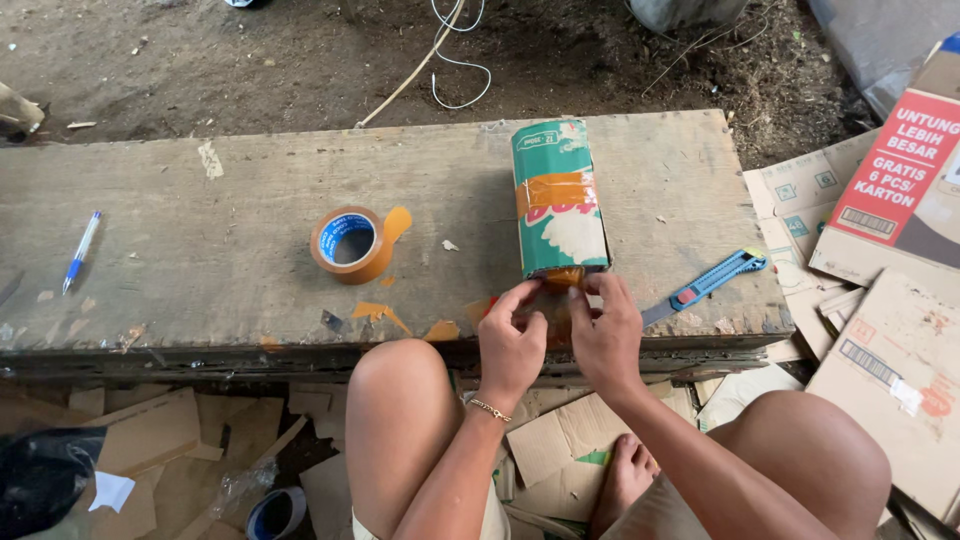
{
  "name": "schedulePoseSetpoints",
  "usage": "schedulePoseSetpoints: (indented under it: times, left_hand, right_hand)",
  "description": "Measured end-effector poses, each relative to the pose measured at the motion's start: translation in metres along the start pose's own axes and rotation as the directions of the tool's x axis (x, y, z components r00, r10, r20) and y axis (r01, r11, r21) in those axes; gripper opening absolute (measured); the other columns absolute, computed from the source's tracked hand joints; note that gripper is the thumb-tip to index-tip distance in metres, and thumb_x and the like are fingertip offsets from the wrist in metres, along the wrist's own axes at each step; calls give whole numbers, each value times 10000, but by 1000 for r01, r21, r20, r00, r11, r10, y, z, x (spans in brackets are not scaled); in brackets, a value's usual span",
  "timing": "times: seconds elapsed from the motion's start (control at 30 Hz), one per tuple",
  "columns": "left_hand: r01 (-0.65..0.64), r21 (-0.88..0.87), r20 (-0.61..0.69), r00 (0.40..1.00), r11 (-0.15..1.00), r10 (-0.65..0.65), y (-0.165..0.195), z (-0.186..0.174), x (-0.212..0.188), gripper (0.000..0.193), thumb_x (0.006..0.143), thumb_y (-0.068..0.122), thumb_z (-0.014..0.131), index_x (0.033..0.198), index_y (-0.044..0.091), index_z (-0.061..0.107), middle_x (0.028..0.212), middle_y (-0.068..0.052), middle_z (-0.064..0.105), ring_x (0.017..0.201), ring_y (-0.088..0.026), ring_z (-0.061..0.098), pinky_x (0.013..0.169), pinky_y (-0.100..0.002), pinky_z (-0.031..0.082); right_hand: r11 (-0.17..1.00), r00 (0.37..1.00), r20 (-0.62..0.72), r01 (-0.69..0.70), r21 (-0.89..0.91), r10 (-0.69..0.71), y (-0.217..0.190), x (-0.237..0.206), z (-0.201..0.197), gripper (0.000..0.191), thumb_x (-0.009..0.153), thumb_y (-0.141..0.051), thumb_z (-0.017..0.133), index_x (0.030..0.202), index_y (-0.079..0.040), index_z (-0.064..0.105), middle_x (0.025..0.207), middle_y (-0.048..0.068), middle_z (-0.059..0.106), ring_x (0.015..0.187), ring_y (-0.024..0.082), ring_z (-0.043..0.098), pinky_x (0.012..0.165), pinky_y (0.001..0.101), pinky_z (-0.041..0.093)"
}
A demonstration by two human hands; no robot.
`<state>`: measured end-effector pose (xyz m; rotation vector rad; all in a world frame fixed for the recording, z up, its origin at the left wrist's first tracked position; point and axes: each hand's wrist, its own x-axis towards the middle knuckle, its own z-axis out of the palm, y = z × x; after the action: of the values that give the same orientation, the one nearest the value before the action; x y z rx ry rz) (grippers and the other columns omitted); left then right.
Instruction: The person assembles a small cardboard box by folding and taping the flaps, then cuts a piece of cardboard to create a lid. They use packing tape and a utility knife to secure the box and trim the lid to fit.
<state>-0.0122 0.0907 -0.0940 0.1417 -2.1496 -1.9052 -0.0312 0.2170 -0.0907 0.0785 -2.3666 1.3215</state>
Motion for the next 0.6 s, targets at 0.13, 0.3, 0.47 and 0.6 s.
schedulePoseSetpoints:
  times: [0.13,0.3,0.47,0.6]
  left_hand:
    - [21,-22,2,1000,1000,-21,0,2,2,347,885,-2,588,1211,-35,700,1139,-153,773,1008,-188,760,872,-296,595]
    - [107,9,15,994,994,-107,-1,1,3,366,876,-31,543,1199,-7,713,1144,-125,776,893,-190,758,752,-279,592]
    - [11,28,13,1000,1000,-11,-2,2,4,398,858,-77,515,1198,-12,713,1179,-126,757,995,-181,750,768,-269,589]
    - [-37,63,16,999,997,36,-4,1,3,429,830,-102,516,1205,-14,705,1183,-135,746,1062,-199,741,813,-272,591]
  right_hand:
    - [996,995,52,-85,-29,87,2,2,-6,149,941,-89,707,1031,0,628,951,151,696,773,272,692,680,372,538]
    - [973,966,118,-231,-6,230,3,2,-8,259,869,-86,728,1093,3,634,935,125,740,705,223,695,658,356,548]
    - [948,944,91,-318,-6,317,5,2,-6,280,852,-117,774,1076,7,661,853,109,746,692,165,684,667,328,545]
    - [940,936,91,-342,1,341,5,3,-5,274,842,-126,785,1053,6,671,809,98,743,668,158,664,653,316,542]
